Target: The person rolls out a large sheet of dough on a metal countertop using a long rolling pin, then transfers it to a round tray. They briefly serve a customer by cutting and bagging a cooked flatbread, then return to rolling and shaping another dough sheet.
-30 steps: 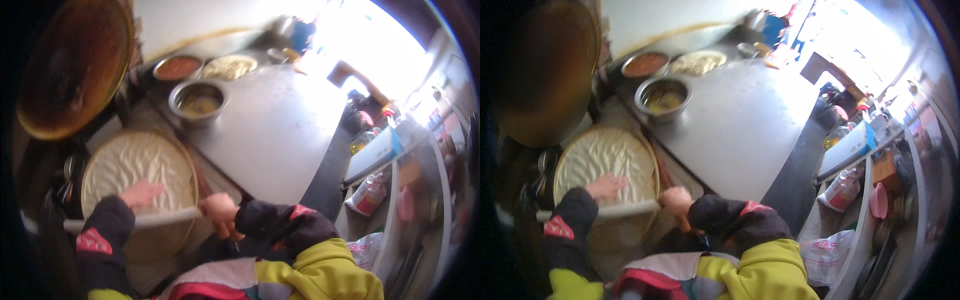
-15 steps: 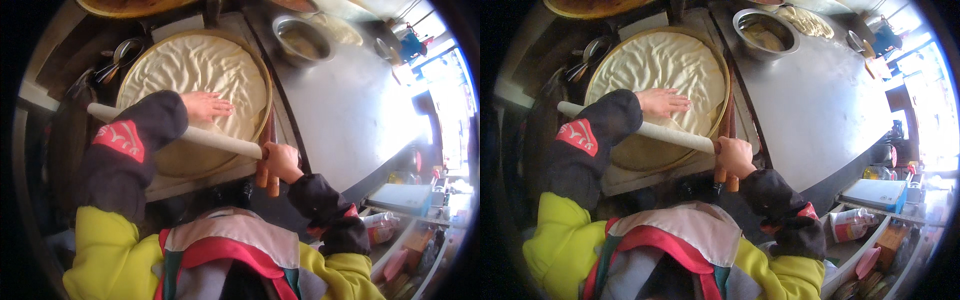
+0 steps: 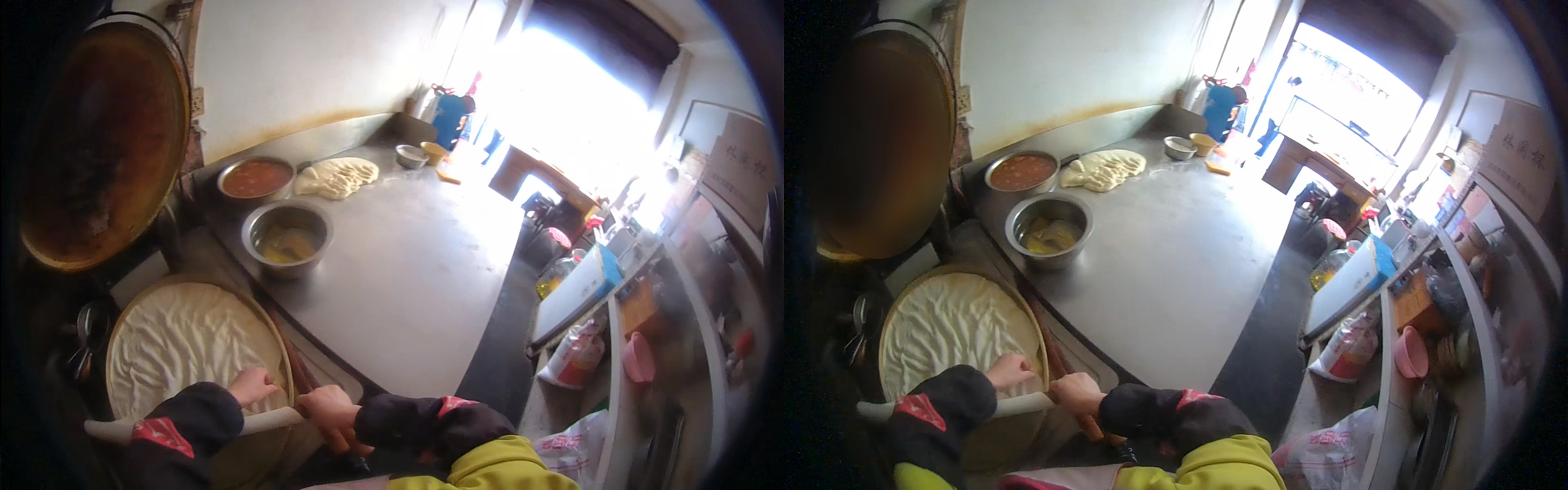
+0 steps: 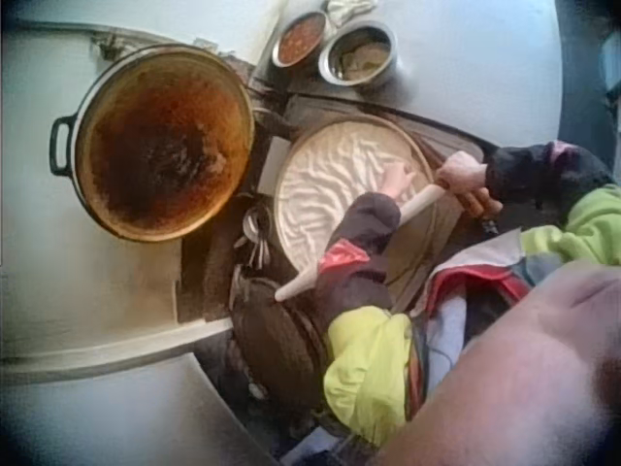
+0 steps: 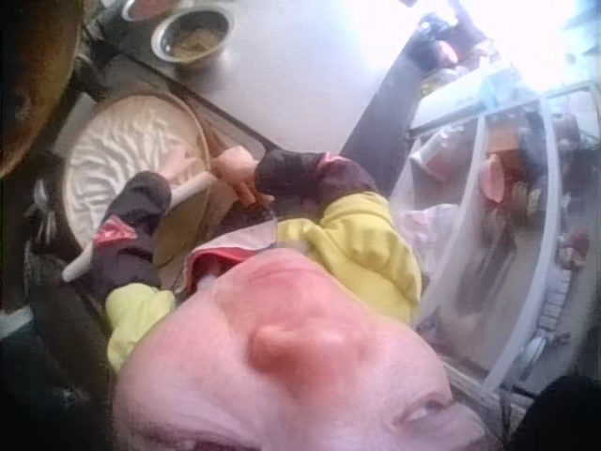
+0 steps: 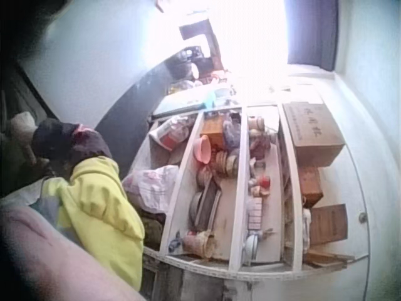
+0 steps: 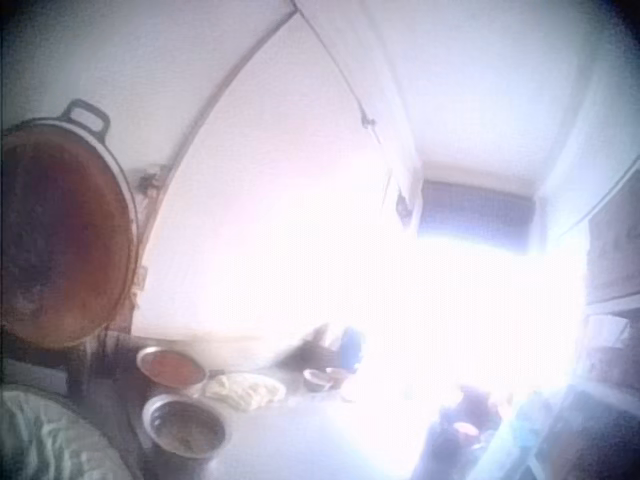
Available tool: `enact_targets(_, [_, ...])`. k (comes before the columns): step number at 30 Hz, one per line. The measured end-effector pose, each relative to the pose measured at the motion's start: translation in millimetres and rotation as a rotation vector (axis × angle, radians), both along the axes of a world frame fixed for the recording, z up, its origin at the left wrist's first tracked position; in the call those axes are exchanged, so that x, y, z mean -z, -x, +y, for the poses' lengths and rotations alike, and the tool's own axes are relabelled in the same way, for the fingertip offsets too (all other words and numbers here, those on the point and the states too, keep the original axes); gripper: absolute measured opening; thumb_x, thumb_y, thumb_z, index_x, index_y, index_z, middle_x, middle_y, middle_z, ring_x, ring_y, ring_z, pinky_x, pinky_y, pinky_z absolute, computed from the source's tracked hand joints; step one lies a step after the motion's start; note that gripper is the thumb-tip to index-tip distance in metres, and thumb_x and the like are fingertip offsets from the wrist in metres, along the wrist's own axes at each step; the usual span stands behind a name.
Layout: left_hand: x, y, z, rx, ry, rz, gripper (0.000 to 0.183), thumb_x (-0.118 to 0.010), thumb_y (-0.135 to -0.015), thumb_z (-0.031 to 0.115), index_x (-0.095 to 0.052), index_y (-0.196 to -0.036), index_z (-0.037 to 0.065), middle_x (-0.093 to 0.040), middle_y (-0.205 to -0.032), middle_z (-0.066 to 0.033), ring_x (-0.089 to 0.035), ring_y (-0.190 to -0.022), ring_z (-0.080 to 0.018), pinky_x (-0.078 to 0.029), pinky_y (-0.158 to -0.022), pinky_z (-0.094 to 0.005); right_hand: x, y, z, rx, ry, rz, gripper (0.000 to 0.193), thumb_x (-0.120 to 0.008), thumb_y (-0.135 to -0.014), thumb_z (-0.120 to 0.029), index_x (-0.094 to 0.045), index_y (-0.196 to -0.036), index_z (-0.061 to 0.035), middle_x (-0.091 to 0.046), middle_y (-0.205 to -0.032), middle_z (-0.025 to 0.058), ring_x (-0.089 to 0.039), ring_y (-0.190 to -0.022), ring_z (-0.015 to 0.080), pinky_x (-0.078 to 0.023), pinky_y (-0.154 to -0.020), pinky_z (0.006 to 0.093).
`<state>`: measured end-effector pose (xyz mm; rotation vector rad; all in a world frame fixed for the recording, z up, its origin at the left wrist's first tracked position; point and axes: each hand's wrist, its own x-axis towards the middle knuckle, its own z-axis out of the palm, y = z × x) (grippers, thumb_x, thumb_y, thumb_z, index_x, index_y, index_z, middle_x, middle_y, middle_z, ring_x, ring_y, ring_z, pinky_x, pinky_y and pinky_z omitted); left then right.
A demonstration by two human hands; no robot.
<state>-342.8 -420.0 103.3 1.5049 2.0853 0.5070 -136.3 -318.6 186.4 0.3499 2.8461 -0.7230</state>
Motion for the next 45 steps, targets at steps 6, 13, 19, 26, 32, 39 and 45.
enact_targets(6, [1.3, -11.4, -11.6, -0.128, -0.051, -0.078, 0.017, -0.066, -0.071, 0.021, -0.062, -0.073, 0.005, -0.062, -0.074, -0.0143, -0.061, -0.073, -0.0311, -0.048, -0.067, -0.0394, 18.0, 0.2, -8.8, -0.027, 0.022, 0.066, 0.013, -0.060, -0.070, -0.018, -0.065, -0.082, -0.0126, -0.064, -0.076, 0.0103, -0.062, -0.075, 0.0304, -0.048, -0.067, 0.0413])
enact_targets(13, [-2.9, 4.9, -26.7, -0.654, -0.034, -0.867, 0.005, -0.056, -0.077, 0.007, -0.055, -0.081, 0.003, -0.060, -0.069, -0.0100, -0.059, -0.057, -0.0199, -0.048, -0.050, -0.0325, 4.3, 7.0, -9.9, -0.085, 0.035, 0.009, 0.012, -0.060, -0.071, -0.018, -0.066, -0.079, -0.0132, -0.065, -0.077, 0.0105, -0.064, -0.076, 0.0297, -0.050, -0.067, 0.0404])
enact_targets(19, [-24.2, -9.4, -9.3, -0.745, -0.105, -0.992, 0.007, -0.051, -0.084, 0.003, -0.048, -0.089, 0.000, -0.058, -0.076, -0.0119, -0.061, -0.064, -0.0186, -0.054, -0.057, -0.0327, 2.6, 8.4, -2.6, -0.032, 0.027, -0.199, 0.013, -0.061, -0.070, -0.020, -0.063, -0.082, -0.0169, -0.065, -0.078, 0.0080, -0.063, -0.078, 0.0294, -0.048, -0.067, 0.0398])
enact_targets(26, [-48.1, 18.9, -14.9, 0.133, -0.124, -0.053, 0.026, -0.056, -0.086, 0.013, -0.051, -0.109, 0.001, -0.059, -0.101, -0.0098, -0.059, -0.090, -0.0201, -0.049, -0.082, -0.0328, 12.5, 3.6, 0.9, -0.039, -0.072, -0.069, 0.011, -0.059, -0.072, -0.021, -0.059, -0.078, -0.0118, -0.062, -0.072, 0.0089, -0.061, -0.072, 0.0311, -0.045, -0.062, 0.0429])
enact_targets(32, [-32.8, 83.6, -77.7, 0.769, 0.062, 0.553, 0.061, -0.052, -0.087, 0.032, -0.027, -0.140, 0.016, -0.021, -0.148, -0.0032, -0.018, -0.136, -0.0187, -0.014, -0.113, -0.0391, 13.2, 5.3, 9.6, -0.020, -0.074, -0.106, 0.011, -0.060, -0.072, -0.021, -0.058, -0.078, -0.0116, -0.063, -0.072, 0.0090, -0.061, -0.072, 0.0312, -0.046, -0.063, 0.0425])
enact_targets(39, [-41.7, 101.0, -92.4, 0.615, 0.180, 0.520, 0.070, -0.053, -0.085, 0.033, -0.018, -0.144, 0.018, -0.014, -0.150, -0.0037, -0.015, -0.138, -0.0188, -0.008, -0.114, -0.0405, 19.1, 12.4, 27.5, -0.026, -0.065, 0.060, 0.012, -0.061, -0.072, -0.022, -0.058, -0.077, -0.0119, -0.062, -0.071, 0.0097, -0.060, -0.072, 0.0313, -0.045, -0.064, 0.0426])
enact_targets(45, [-58.5, 132.4, -104.1, 0.528, 0.274, 0.550, 0.075, -0.055, -0.084, 0.032, -0.013, -0.144, 0.016, -0.009, -0.151, -0.0042, -0.011, -0.138, -0.0184, -0.008, -0.114, -0.0387, 35.7, 14.2, 34.7, 0.079, -0.088, 0.099, 0.007, -0.063, -0.066, -0.013, -0.057, -0.070, -0.0127, -0.059, -0.065, 0.0092, -0.057, -0.067, 0.0328, -0.043, -0.059, 0.0434])
